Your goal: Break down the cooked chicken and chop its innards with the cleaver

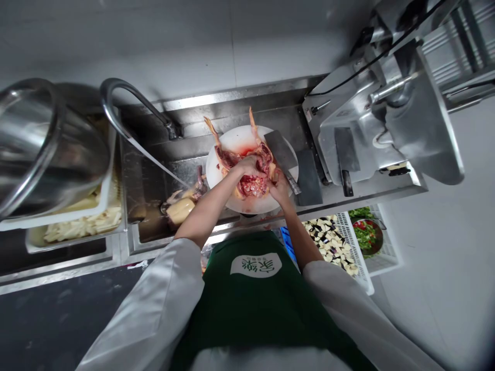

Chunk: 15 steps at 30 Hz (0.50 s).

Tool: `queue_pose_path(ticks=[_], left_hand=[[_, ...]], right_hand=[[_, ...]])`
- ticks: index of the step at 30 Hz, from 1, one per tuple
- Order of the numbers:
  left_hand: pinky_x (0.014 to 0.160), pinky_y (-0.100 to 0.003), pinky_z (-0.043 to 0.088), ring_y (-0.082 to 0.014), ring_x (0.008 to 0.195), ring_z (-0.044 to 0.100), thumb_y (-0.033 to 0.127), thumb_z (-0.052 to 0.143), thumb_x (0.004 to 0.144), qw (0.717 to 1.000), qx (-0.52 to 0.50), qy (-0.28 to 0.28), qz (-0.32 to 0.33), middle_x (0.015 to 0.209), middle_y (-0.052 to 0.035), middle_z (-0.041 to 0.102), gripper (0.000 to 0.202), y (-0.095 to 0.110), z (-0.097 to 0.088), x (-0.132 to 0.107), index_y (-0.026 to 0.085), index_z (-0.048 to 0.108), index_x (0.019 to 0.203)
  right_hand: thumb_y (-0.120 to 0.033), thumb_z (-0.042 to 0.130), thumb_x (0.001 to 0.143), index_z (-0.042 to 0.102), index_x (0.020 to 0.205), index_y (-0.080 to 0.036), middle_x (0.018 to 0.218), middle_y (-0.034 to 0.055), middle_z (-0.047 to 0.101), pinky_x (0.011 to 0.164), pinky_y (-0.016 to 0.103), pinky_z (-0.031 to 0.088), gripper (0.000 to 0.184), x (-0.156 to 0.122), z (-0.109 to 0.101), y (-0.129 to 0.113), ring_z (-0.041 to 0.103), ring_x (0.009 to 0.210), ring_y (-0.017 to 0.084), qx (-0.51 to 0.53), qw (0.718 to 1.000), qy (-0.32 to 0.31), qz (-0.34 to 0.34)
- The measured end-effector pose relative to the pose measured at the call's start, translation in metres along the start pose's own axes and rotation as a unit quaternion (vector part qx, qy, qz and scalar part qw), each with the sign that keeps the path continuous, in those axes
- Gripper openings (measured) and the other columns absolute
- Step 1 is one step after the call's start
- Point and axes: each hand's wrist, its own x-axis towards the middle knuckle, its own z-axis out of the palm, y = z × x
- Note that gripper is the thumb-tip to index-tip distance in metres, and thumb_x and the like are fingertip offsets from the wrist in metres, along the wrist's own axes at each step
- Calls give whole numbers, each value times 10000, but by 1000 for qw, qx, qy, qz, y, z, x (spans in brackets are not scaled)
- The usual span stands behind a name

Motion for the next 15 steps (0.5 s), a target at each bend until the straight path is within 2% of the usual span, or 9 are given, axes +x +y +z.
queue_pose_path(ticks=[5,15], left_hand=[[698,-248,467,-155,743,561,442,897,540,999,-13,-10,30,932,-21,669,568,-4,1,2,156,672,975],[702,-246,472,-157,747,575,363,916,519,997,-61,-23,49,854,-9,682,502,-6,-3,1,168,679,916]], right_hand=[[-388,625,896,482,1414,-115,1390,203,617,1126,437,474,602,-1,-1,-2,586,1323,271,22,1000,1,4],[-313,582,893,453,1473,-112,1421,202,600,1145,481,463,626,-3,0,-2,570,1345,300,19,1000,-6,-5]])
